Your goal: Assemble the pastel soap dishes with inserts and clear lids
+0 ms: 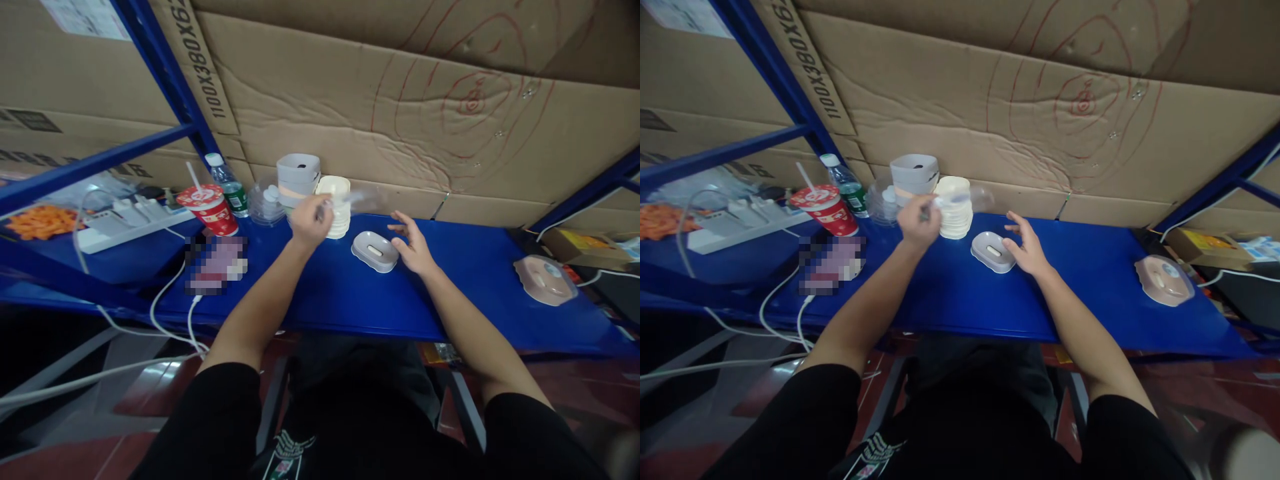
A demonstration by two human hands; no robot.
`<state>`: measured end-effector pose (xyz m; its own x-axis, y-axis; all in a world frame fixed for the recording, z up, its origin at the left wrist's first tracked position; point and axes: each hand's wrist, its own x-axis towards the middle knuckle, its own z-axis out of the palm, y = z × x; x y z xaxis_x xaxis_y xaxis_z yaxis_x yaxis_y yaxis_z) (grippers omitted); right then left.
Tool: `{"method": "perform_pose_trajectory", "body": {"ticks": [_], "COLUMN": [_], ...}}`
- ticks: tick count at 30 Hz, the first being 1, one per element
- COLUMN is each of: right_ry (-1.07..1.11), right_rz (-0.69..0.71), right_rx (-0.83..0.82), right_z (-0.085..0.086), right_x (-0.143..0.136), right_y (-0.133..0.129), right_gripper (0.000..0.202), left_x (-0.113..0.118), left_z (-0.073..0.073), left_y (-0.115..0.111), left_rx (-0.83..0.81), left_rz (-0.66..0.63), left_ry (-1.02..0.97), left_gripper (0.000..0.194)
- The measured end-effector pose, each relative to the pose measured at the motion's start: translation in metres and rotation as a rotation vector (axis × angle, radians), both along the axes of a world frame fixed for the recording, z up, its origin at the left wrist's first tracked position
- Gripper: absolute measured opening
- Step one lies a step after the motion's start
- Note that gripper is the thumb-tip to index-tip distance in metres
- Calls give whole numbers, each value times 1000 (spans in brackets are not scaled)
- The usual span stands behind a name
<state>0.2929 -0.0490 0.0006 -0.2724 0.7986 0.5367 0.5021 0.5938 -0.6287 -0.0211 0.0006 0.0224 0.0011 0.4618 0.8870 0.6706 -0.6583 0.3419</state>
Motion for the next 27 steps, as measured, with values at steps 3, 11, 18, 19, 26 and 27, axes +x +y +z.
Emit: {"method": "perform_pose_trajectory", "body": {"ticks": [3, 11, 18, 19, 26, 27], "right_ry": [13, -41, -123, -135, -393, -425], "right_rz": [-33, -57, -36, -31, 94, 104], "right_rx": [-28, -51, -39, -43, -99, -99], "right_z": [-5, -19, -23, -22, -10, -10], "right_x": [1, 5, 5, 5, 2, 1], "right_y": [5, 13, 13, 12, 0, 0], "right_gripper": [90, 85, 82, 81, 101, 105], "left_x": [-45, -113, -109, -108, -92, -84], "left_z": [22, 23, 11, 11, 13, 13], "left_y": [10, 33, 44, 43, 30, 27], "left_rx": [106, -71, -238, -233, 42, 81], "left_rz": [330, 499, 444, 444, 481, 449], "left_ry": [-401, -613, -470, -467, -463, -418], "left_gripper": [41, 42, 45, 43, 24, 22]}}
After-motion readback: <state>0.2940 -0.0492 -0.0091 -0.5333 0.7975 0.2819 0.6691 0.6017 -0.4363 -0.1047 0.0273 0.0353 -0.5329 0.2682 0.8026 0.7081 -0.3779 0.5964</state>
